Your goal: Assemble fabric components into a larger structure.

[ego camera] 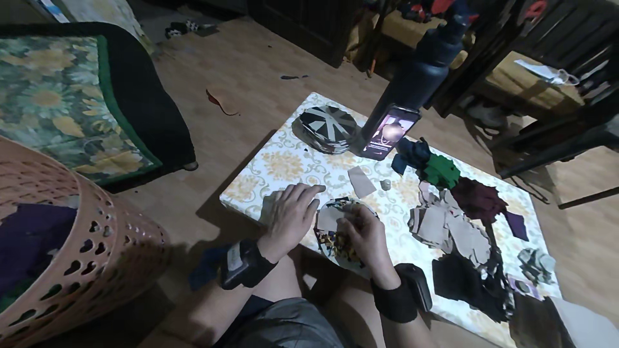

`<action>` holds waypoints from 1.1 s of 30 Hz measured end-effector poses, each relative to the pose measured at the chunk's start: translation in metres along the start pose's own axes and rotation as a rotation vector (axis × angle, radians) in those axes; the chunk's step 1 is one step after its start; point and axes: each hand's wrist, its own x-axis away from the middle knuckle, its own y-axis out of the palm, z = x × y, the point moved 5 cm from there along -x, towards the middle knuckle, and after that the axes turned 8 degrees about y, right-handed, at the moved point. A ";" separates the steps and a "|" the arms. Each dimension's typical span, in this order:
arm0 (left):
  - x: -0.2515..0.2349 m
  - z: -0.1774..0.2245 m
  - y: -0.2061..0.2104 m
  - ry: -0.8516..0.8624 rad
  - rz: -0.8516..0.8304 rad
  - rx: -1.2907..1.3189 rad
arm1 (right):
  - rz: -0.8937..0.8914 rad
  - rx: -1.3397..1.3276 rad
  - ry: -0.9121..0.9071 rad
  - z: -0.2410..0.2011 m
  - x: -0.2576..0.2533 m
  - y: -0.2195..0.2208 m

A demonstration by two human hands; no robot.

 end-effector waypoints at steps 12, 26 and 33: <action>0.020 -0.006 0.007 0.064 -0.202 -0.013 | 0.018 0.042 -0.021 -0.002 0.003 0.003; 0.018 -0.007 0.008 0.048 -0.234 -0.008 | 0.169 0.496 -0.207 -0.016 0.014 0.016; 0.011 -0.005 0.009 0.093 -0.158 -0.010 | 0.265 0.556 -0.302 -0.026 0.022 0.015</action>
